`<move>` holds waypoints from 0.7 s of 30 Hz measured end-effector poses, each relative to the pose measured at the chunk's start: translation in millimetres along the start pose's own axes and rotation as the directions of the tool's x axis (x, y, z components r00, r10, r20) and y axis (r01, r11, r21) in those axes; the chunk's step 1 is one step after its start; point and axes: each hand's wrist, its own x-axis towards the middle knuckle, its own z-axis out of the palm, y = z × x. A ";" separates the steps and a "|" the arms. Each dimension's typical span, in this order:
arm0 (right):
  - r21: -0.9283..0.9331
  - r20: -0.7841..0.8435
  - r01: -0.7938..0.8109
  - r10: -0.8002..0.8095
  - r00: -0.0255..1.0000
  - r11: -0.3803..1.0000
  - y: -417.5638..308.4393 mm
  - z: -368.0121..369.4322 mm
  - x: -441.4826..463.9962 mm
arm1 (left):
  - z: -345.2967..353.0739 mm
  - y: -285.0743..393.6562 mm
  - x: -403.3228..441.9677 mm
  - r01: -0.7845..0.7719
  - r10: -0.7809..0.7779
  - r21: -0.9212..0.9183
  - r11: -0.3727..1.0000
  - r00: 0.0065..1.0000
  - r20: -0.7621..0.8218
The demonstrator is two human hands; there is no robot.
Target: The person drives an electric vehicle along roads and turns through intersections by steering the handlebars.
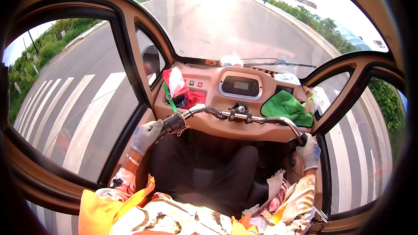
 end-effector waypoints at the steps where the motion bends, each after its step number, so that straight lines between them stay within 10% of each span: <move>1: 0.003 0.006 -0.006 0.006 1.000 1.000 1.4 1.0 0.4 | 0.4 -1.6 0.4 -0.001 0.001 0.004 1.000 1.000 0.002; 21: -0.051 -0.009 0.010 -0.010 1.000 0.999 11.8 5.0 5.3 | -3.3 9.7 -5.4 0.022 -0.022 -0.020 1.000 1.000 0.002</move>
